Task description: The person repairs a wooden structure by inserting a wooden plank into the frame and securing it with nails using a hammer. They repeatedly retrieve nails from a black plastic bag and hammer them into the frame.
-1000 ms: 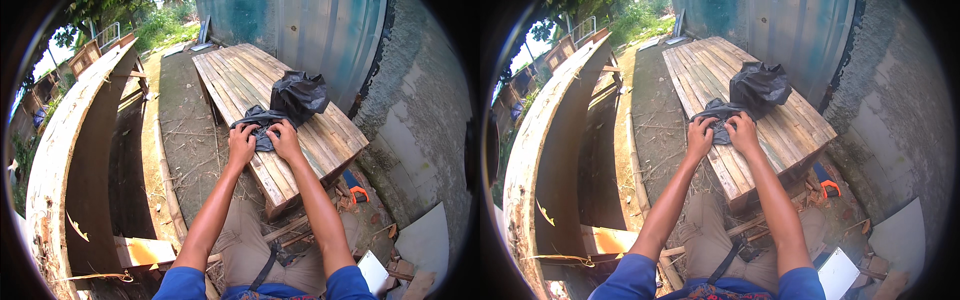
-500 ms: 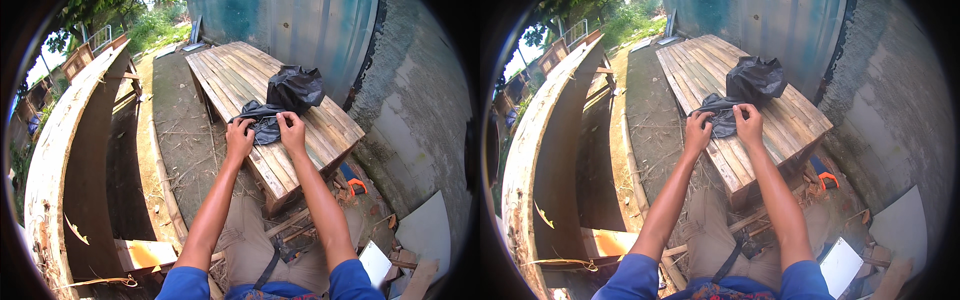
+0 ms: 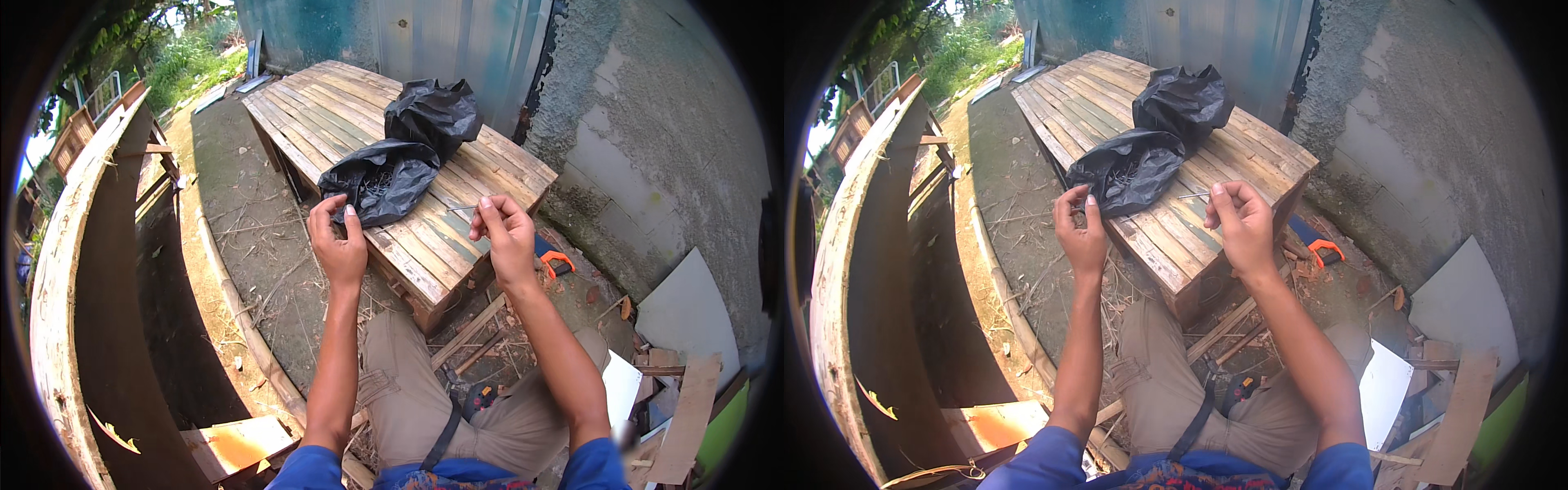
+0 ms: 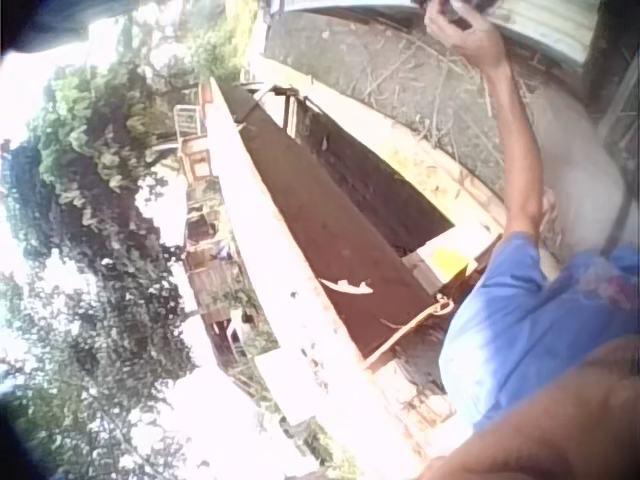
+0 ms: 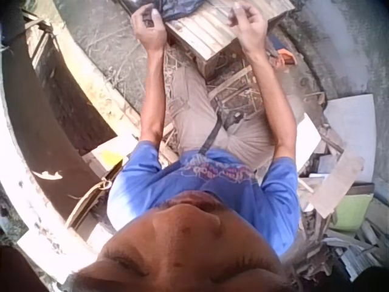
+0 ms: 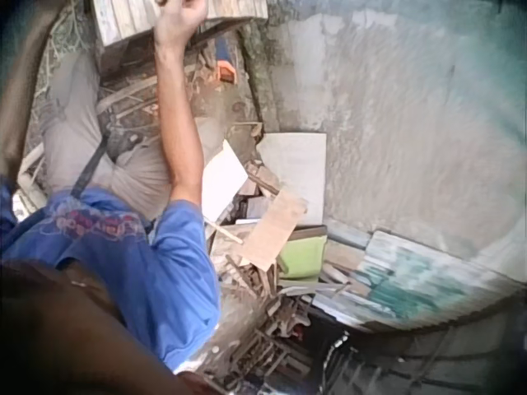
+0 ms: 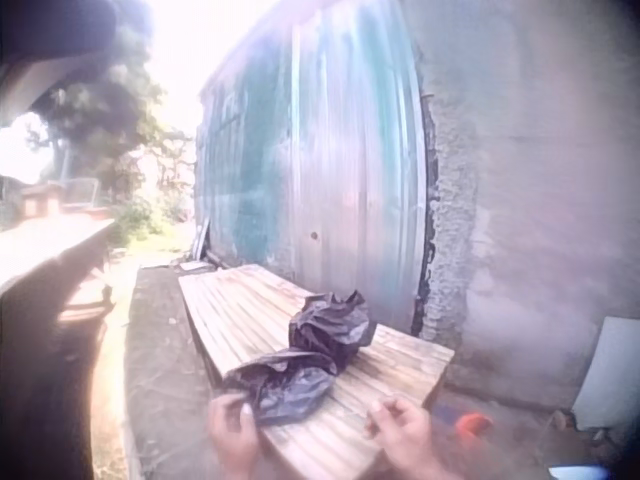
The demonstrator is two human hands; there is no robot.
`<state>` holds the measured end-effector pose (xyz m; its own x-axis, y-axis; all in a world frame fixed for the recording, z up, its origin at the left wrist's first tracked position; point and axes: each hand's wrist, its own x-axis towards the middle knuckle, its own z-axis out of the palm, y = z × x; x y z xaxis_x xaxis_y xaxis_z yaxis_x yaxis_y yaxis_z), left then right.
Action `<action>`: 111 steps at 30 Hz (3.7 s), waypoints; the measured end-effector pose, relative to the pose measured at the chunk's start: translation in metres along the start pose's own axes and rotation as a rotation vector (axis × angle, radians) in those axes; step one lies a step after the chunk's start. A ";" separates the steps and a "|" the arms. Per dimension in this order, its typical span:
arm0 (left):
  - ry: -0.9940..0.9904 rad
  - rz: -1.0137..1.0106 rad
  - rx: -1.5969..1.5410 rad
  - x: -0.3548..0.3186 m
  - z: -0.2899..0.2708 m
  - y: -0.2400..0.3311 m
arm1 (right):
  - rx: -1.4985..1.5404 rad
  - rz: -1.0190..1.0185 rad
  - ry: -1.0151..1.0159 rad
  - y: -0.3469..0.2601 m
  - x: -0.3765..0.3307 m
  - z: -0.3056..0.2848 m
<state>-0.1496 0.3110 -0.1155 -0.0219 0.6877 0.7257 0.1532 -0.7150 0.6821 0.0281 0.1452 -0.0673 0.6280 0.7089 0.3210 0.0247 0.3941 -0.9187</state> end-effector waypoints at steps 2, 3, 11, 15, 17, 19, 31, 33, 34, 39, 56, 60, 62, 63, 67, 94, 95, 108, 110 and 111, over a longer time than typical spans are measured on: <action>-0.074 0.018 0.033 -0.006 -0.006 -0.004 | -0.030 0.021 0.019 -0.005 -0.012 -0.010; -0.128 -0.009 0.035 -0.014 -0.013 -0.009 | -0.034 0.038 0.033 -0.003 -0.019 -0.012; -0.452 -0.160 0.006 -0.027 -0.005 -0.004 | -0.037 0.107 0.141 0.016 -0.056 -0.019; -0.540 -0.253 0.034 -0.019 -0.006 0.006 | 0.033 0.062 0.161 0.023 -0.058 -0.014; -0.538 -0.131 0.057 -0.020 -0.005 0.004 | 0.094 0.068 0.172 0.034 -0.057 -0.014; -0.520 -0.047 0.061 -0.023 -0.006 -0.003 | 0.143 0.083 0.173 0.040 -0.061 -0.010; -0.351 0.101 0.008 0.036 -0.005 0.019 | 0.134 0.132 0.136 0.024 -0.082 -0.002; -0.498 -0.032 -0.125 0.005 -0.019 0.038 | 0.244 0.239 0.155 0.022 -0.087 -0.009; -0.573 -0.132 -0.256 -0.011 -0.026 0.044 | 0.316 0.309 0.165 0.017 -0.091 -0.003; -0.653 -0.081 -0.638 -0.071 -0.016 0.095 | 0.516 0.595 0.089 -0.021 -0.105 0.008; -0.538 0.157 -0.315 -0.127 0.007 0.083 | -0.792 0.574 -0.295 0.039 -0.045 -0.225; -0.457 0.112 -0.143 -0.134 0.018 0.082 | -0.845 0.480 -0.009 0.131 0.014 -0.284; -0.364 0.030 -0.071 -0.138 0.023 0.076 | -0.735 0.458 0.108 0.156 0.059 -0.292; -0.302 -0.059 -0.118 -0.138 0.026 0.076 | -0.728 0.359 0.052 0.171 0.078 -0.295; -0.122 -0.166 -0.081 -0.143 0.046 0.080 | -0.571 0.072 -0.030 0.226 0.127 -0.308; 0.109 0.048 0.278 -0.068 -0.163 -0.027 | -0.386 0.082 -0.179 0.207 -0.031 -0.136; 0.113 0.035 0.272 -0.069 -0.160 -0.025 | -0.405 0.075 -0.198 0.210 -0.031 -0.142; -0.247 0.238 0.464 -0.135 -0.096 0.080 | -0.982 0.044 -1.261 0.284 -0.223 -0.256; -0.615 0.092 0.353 -0.144 -0.061 0.104 | -0.947 -0.010 -1.304 0.296 -0.223 -0.262; -0.786 0.021 0.296 -0.151 -0.050 0.104 | -0.939 -0.050 -1.318 0.300 -0.223 -0.264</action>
<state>-0.1800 0.1258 -0.1496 0.6615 0.6410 0.3893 0.4014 -0.7412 0.5381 0.1006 -0.0491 -0.4752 -0.4448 0.8850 -0.1374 0.7763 0.3044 -0.5521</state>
